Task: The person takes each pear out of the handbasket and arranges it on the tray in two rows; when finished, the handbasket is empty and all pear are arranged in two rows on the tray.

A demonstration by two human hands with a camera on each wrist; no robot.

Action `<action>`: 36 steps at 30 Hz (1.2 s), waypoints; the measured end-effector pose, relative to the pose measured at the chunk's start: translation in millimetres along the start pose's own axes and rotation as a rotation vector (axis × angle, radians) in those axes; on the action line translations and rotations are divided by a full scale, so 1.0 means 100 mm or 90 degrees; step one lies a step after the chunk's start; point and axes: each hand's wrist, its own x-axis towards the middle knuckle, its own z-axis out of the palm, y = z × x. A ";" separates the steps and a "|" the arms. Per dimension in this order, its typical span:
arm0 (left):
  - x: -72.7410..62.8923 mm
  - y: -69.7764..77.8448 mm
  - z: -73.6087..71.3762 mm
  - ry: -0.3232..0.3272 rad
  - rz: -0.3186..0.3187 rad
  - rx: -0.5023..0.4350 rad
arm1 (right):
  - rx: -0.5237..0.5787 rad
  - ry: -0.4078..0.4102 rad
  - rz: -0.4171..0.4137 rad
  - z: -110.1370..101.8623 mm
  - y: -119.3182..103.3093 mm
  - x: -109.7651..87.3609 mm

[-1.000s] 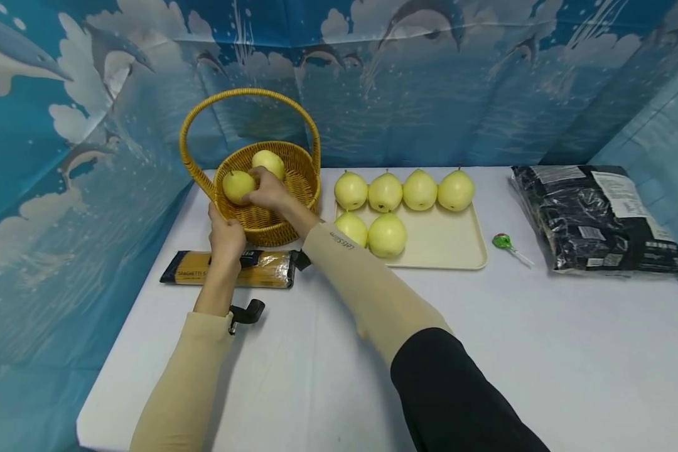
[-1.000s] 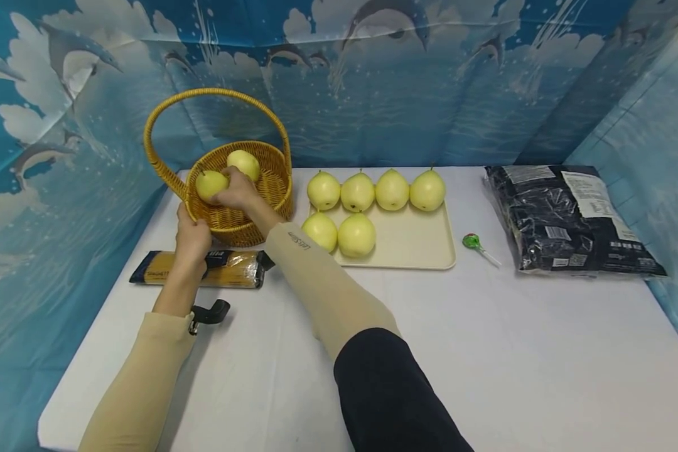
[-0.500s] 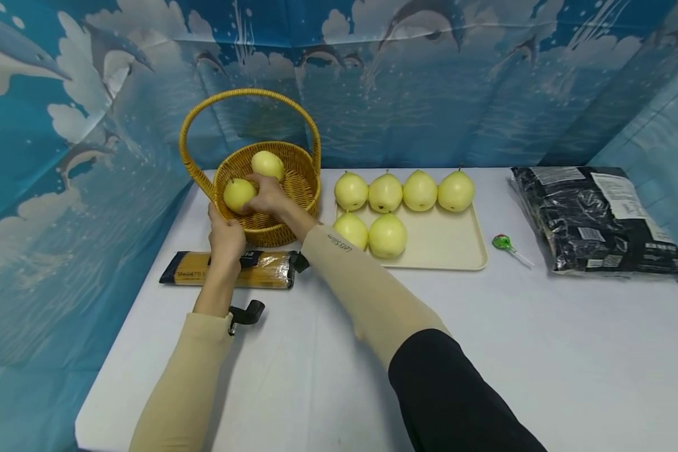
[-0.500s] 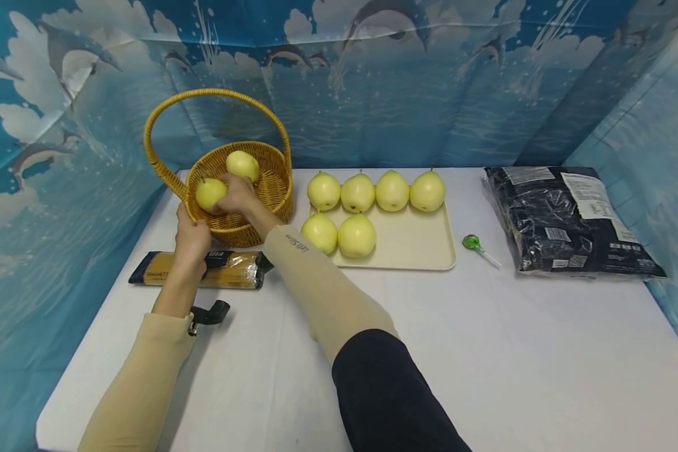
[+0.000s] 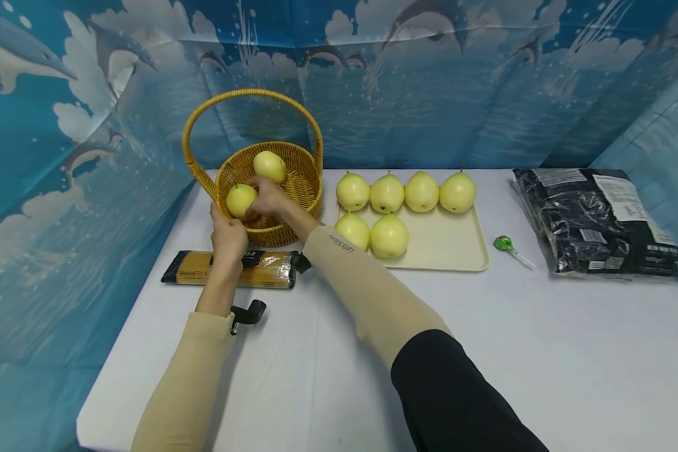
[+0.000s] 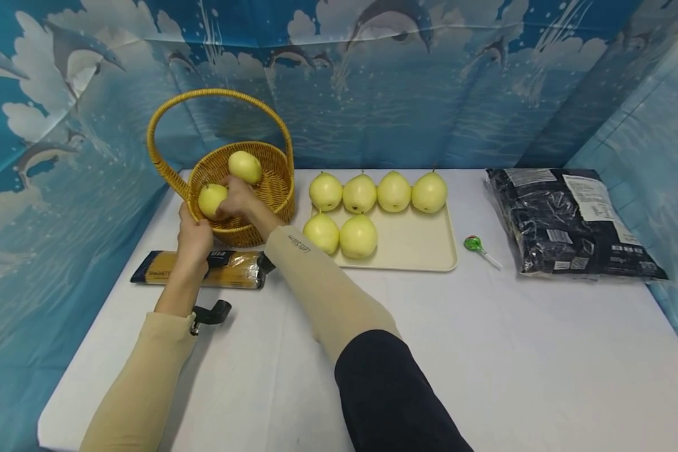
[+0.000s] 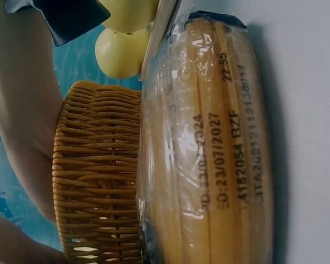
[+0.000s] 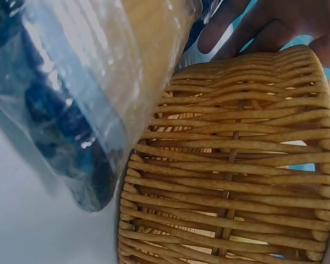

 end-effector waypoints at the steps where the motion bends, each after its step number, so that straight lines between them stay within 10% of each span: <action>1: 0.00 0.00 0.00 0.001 0.000 -0.001 | -0.006 -0.004 0.000 0.00 0.00 -0.01; 36: 0.00 0.00 0.02 0.007 -0.011 0.030 | -0.096 -0.001 -0.086 -0.44 -0.13 -0.44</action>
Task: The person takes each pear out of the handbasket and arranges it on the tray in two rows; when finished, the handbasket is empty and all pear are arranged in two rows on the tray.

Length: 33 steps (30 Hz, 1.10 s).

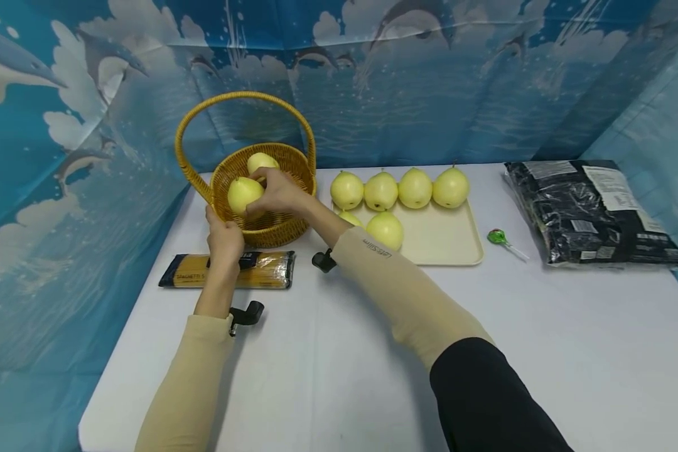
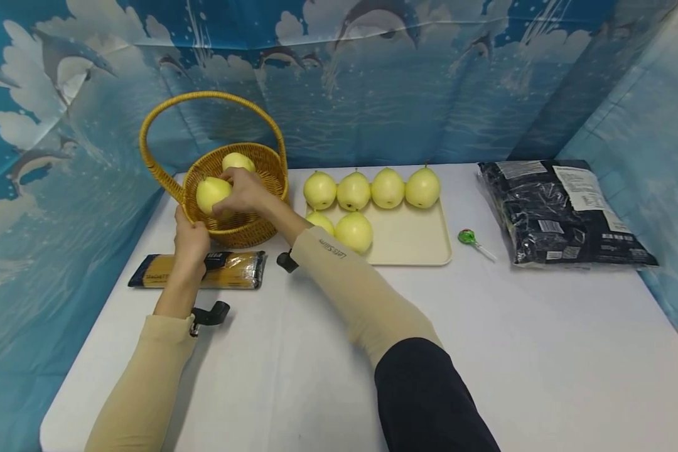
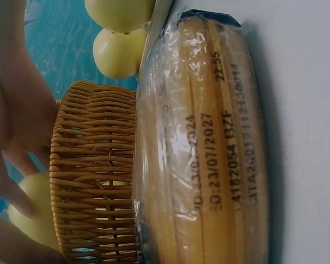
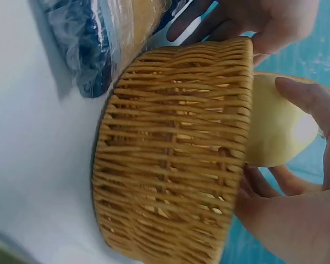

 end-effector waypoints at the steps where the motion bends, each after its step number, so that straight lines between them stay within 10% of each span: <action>1: 0.00 0.00 -0.01 -0.002 -0.001 0.000 | -0.008 0.003 0.000 -0.02 -0.01 -0.03; 33: -0.03 -0.05 -0.01 0.002 0.031 0.001 | 0.000 0.077 -0.035 -0.76 -0.04 -1.16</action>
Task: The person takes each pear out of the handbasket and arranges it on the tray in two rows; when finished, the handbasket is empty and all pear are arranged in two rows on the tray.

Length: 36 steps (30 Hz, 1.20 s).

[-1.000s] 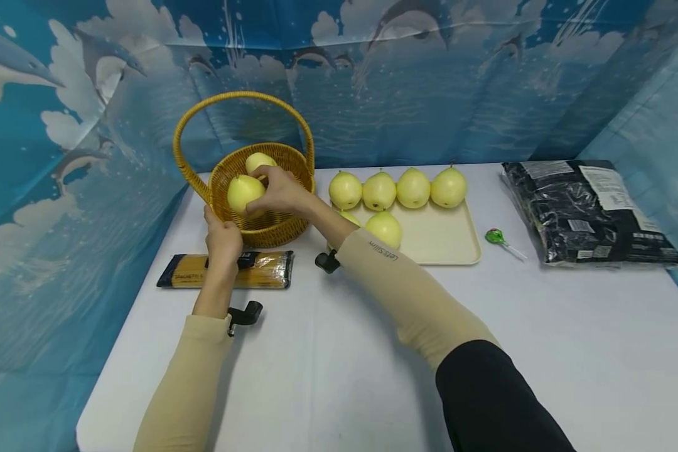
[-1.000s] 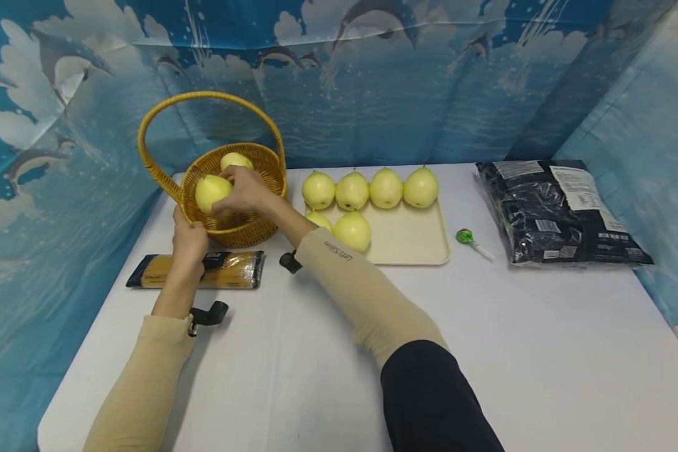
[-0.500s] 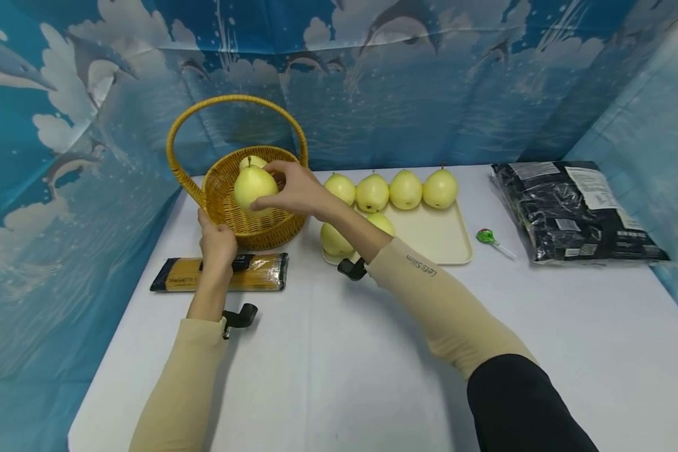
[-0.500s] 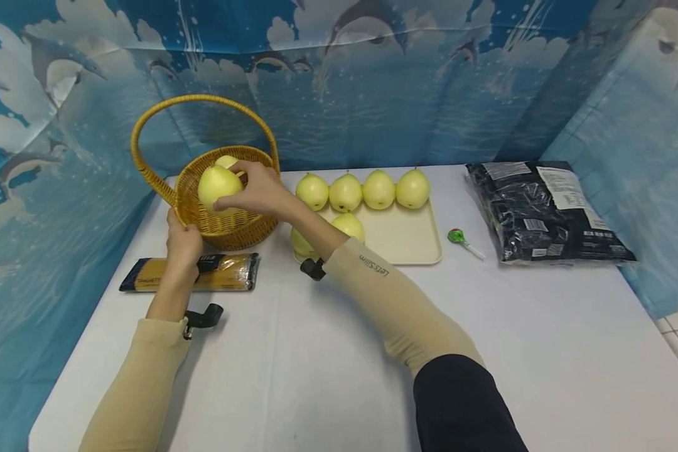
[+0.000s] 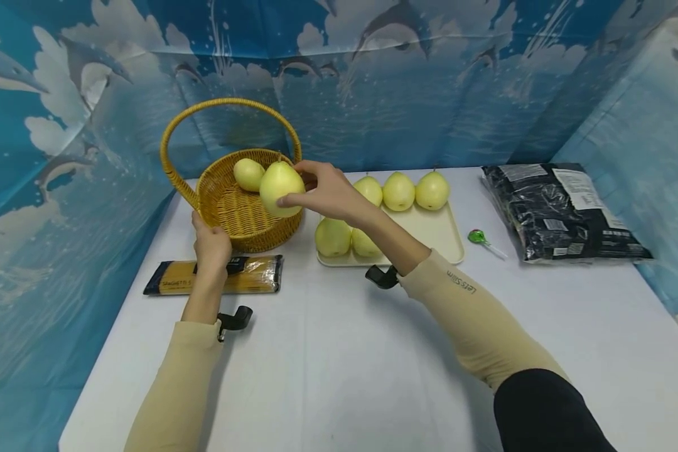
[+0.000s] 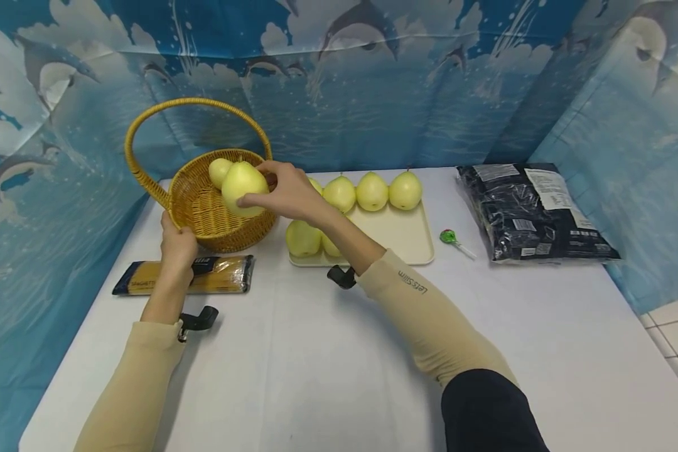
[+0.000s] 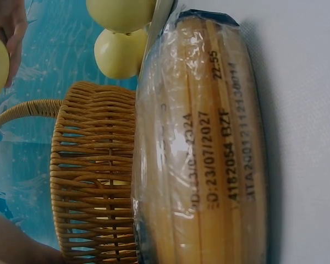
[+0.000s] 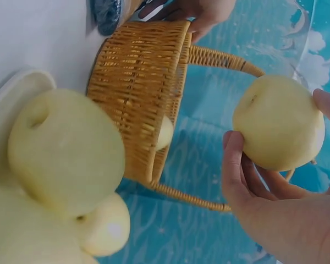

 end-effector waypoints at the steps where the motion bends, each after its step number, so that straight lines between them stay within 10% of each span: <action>1: 0.00 0.00 0.00 -0.002 0.000 -0.002 | 0.000 0.002 0.004 -0.02 0.01 -0.02; 36: 0.01 0.02 0.00 -0.010 -0.008 0.003 | 0.041 0.084 0.202 -1.00 0.83 -0.99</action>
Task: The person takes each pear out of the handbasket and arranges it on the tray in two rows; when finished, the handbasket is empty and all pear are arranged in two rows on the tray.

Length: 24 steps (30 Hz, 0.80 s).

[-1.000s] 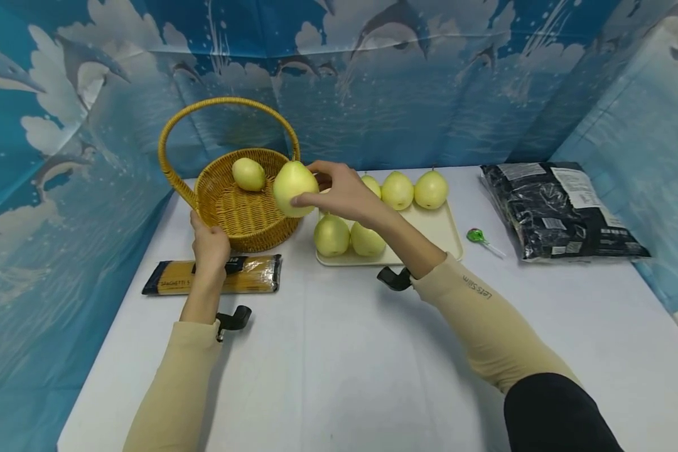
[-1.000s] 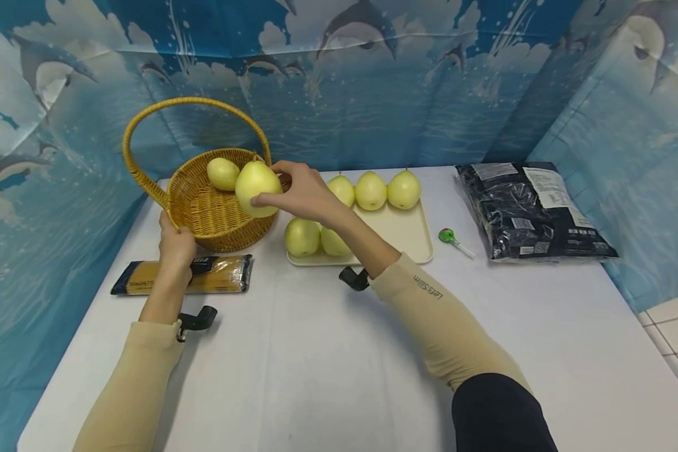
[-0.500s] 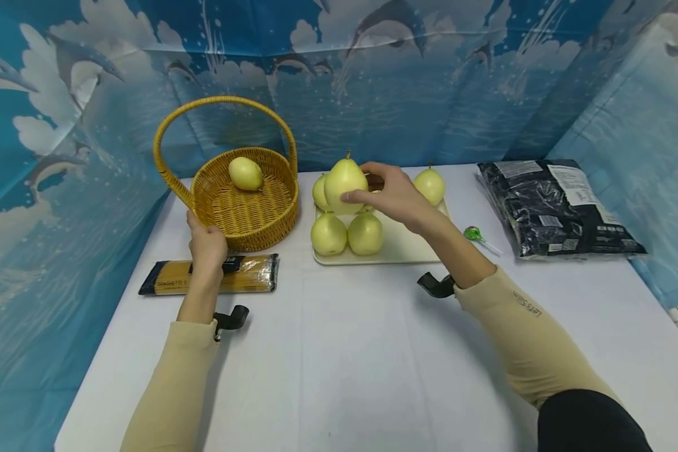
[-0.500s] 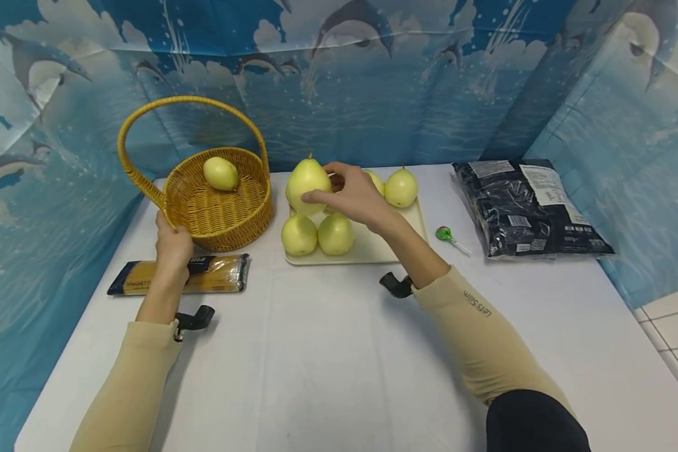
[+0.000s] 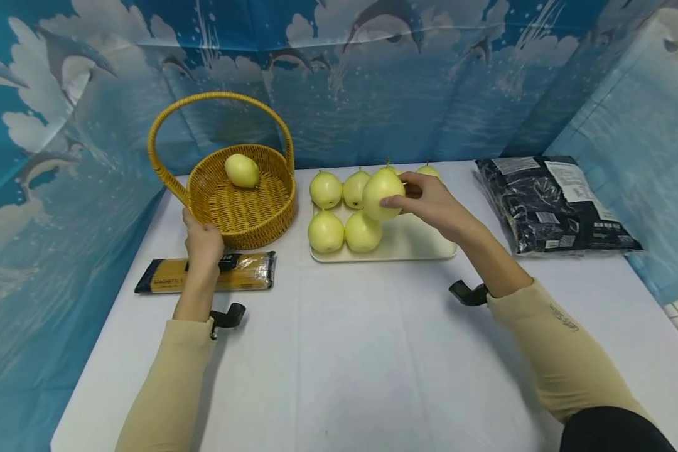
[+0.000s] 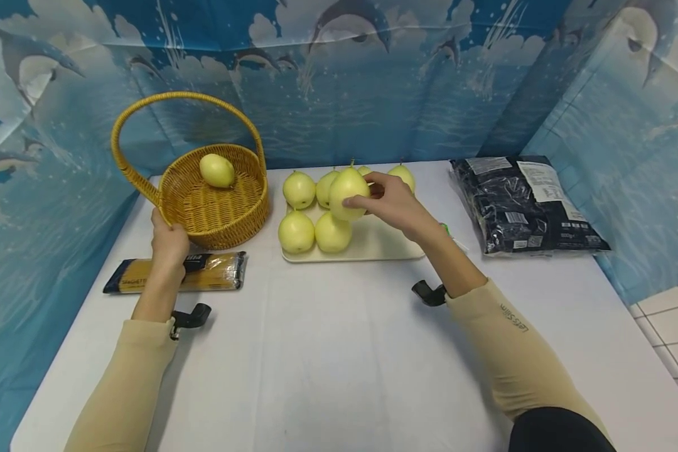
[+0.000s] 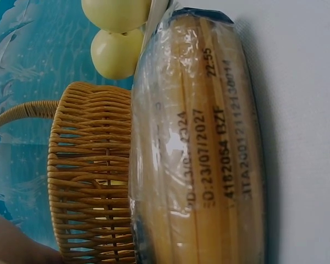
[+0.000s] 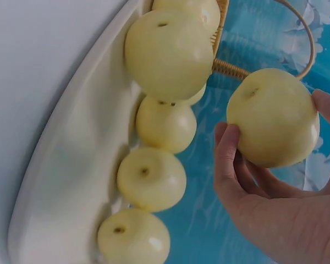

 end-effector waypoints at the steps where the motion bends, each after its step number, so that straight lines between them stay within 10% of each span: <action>1: 0.00 0.00 0.00 0.001 0.000 -0.002 | -0.005 0.000 0.002 -0.03 0.02 -0.02; 14: 0.02 -0.03 0.00 0.008 0.008 0.000 | -0.097 -0.033 0.132 -0.16 0.35 -0.06; 24: 0.01 -0.02 0.02 0.012 0.010 0.010 | -0.130 -0.032 0.137 -0.07 0.48 -0.04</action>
